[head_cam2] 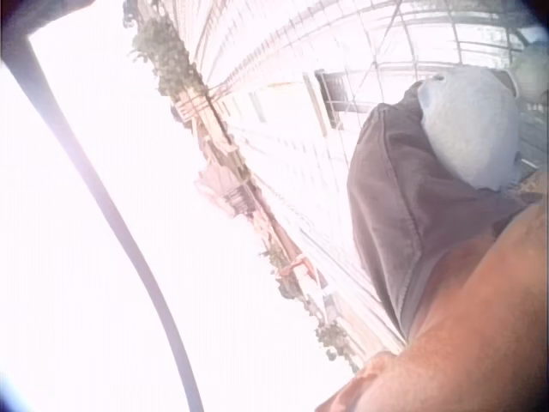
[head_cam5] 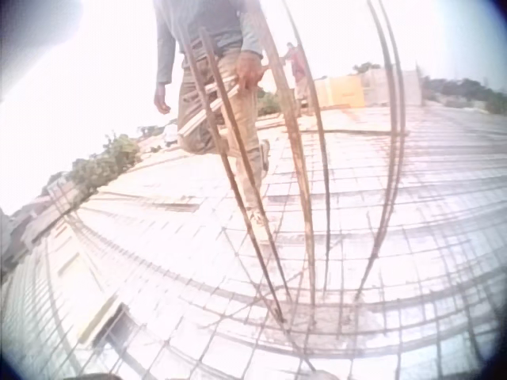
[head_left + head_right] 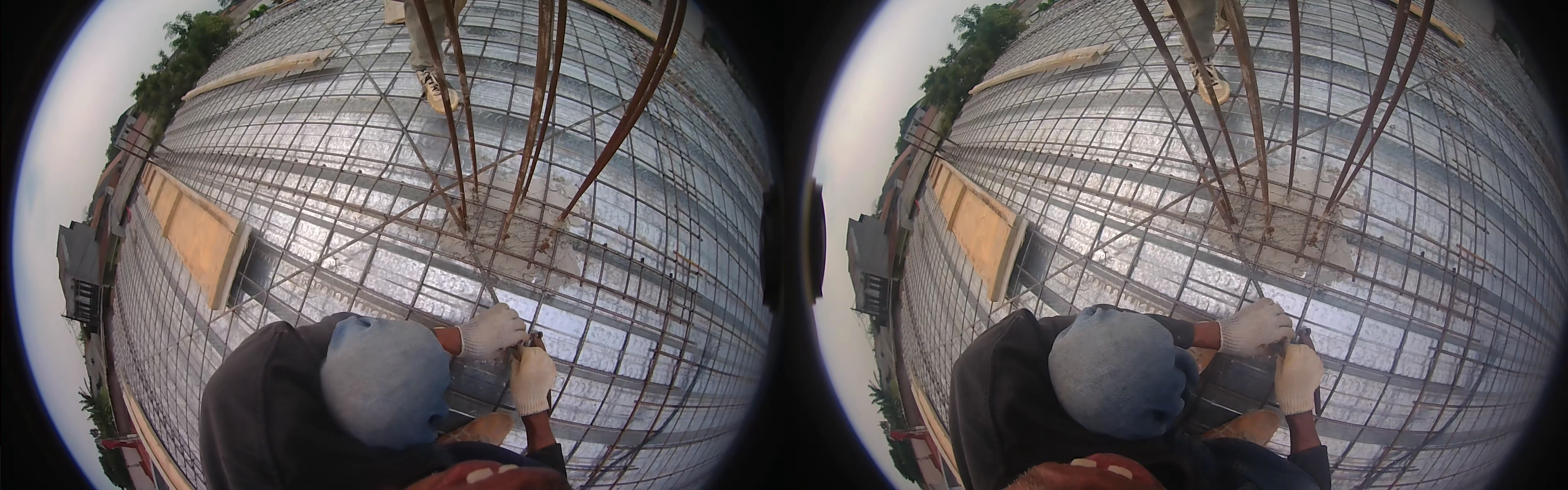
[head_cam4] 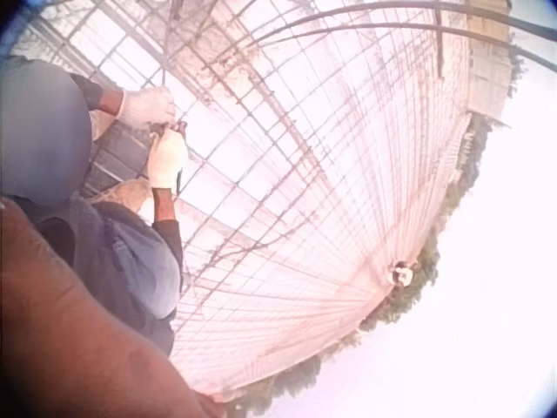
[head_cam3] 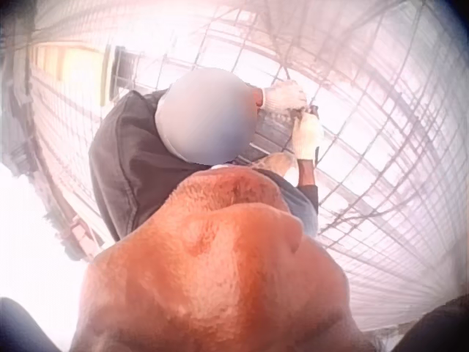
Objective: The person uses pliers to twist wire ties around intersecting metal bars on a scaffolding structure. They repeatedly position the wire, wrap it around the bars, and tighten it to secure the joints.
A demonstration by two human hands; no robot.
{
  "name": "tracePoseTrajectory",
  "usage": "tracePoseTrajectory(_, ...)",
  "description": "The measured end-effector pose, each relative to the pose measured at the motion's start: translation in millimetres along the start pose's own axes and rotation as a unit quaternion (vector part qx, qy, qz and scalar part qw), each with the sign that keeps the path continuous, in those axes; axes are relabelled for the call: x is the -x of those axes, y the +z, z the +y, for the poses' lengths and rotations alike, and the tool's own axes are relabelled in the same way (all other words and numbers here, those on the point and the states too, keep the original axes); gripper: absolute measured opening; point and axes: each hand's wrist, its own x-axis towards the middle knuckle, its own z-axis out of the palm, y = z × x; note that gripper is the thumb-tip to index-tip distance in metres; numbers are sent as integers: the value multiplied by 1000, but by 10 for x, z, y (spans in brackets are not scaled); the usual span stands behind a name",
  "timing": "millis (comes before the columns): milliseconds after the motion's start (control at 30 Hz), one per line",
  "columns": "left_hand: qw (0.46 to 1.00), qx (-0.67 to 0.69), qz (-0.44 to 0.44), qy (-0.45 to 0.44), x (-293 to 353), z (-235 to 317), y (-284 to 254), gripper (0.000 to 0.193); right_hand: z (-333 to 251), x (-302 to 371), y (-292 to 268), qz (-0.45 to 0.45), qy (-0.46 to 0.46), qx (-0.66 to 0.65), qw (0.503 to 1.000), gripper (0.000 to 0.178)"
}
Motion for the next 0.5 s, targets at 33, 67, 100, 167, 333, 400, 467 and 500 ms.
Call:
tracePoseTrajectory(33, 998, -4, -59, 17, -4, -36, 47, 57, -45, 43, 26, -6, 13, -16, 1000, 22)
tracePoseTrajectory(67, 997, 11, -73, 26, -26, -6, 85, 52, -64, 104, 31, -6, 24, -19, 1000, 21)
tracePoseTrajectory(100, 997, 7, -79, 28, -53, -159, 58, 47, -114, 11, 83, 19, 25, -38, 999, 21)
tracePoseTrajectory(167, 997, 49, -58, 30, -128, -269, 208, 37, -104, 13, 154, 64, 25, -35, 997, 21)
tracePoseTrajectory(333, 995, 80, -34, 48, -244, -245, 253, 37, 10, 148, 254, 101, 59, -56, 992, 22)
tracePoseTrajectory(400, 995, 76, -47, 46, -215, -202, 278, 35, -49, 166, 221, 88, 80, -62, 991, 21)
tracePoseTrajectory(467, 995, 81, -46, 48, -160, -177, 299, 34, -113, 212, 229, 79, 97, -62, 990, 20)
tracePoseTrajectory(500, 994, 88, -39, 52, -137, -190, 302, 34, -141, 211, 238, 78, 106, -60, 990, 19)
